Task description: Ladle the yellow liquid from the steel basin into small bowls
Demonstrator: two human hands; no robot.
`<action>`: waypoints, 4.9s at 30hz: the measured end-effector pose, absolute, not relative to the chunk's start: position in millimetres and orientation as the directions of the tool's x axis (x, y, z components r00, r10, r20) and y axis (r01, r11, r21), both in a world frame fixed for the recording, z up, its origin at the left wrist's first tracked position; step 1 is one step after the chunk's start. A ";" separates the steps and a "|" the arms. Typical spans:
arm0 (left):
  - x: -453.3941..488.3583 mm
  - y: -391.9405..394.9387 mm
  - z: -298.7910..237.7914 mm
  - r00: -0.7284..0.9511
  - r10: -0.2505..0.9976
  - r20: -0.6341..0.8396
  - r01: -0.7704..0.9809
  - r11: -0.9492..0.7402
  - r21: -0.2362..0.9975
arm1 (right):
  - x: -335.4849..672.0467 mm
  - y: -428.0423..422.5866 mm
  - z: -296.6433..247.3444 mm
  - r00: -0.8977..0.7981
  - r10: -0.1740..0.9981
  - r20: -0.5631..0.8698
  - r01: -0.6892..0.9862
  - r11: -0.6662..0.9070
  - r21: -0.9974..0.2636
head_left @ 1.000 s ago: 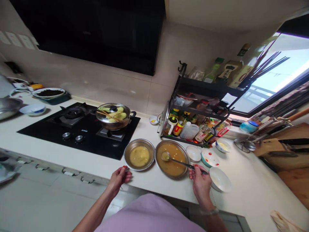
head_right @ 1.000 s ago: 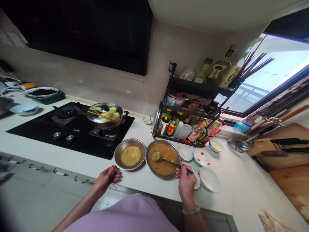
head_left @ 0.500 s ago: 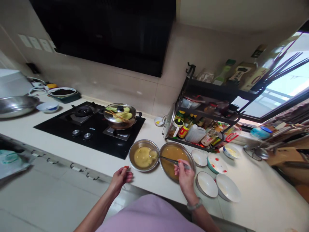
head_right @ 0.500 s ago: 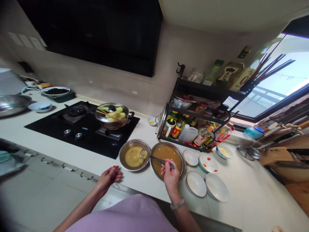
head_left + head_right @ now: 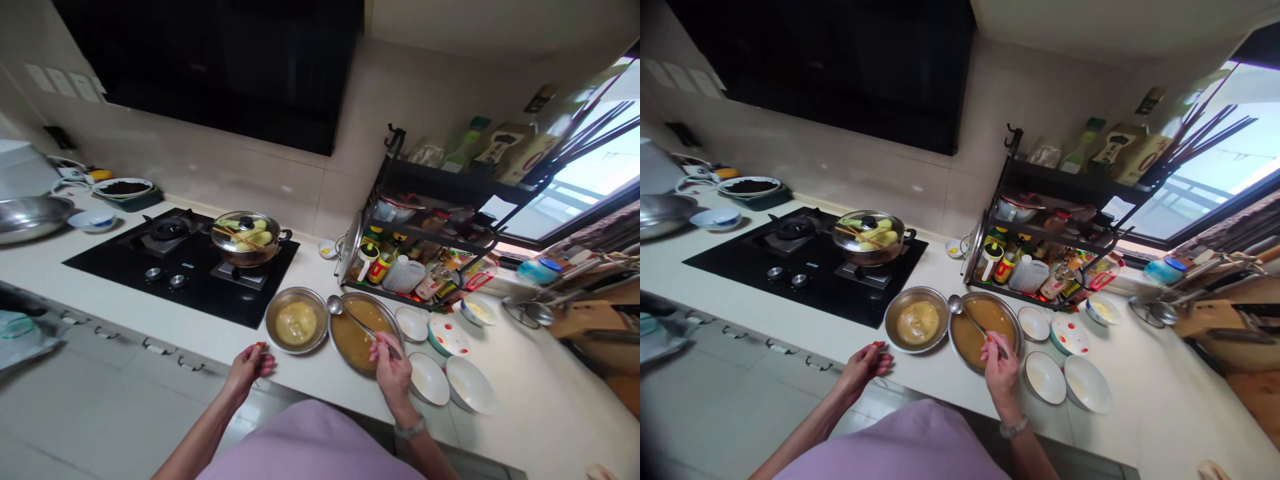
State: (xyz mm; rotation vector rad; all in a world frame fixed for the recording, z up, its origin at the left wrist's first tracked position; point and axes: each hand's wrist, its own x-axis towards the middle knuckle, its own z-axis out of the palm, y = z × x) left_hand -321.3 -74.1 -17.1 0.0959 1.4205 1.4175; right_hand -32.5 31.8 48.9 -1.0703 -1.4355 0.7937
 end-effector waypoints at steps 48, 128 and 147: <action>-319.6 -56.1 -20.0 -0.419 0.685 -0.596 -0.578 0.306 0.757 | 4.4 57.3 73.8 0.398 0.908 -0.129 -0.197 -0.053 -0.979; -317.5 -77.6 -23.3 -0.428 0.692 -0.582 -0.591 0.272 0.759 | -59.3 35.9 61.8 0.121 0.989 0.080 -0.085 0.090 -0.992; -313.9 -73.2 -22.0 -0.405 0.701 -0.587 -0.580 0.299 0.758 | -10.9 29.4 32.3 -0.053 0.902 0.428 0.298 0.423 -0.855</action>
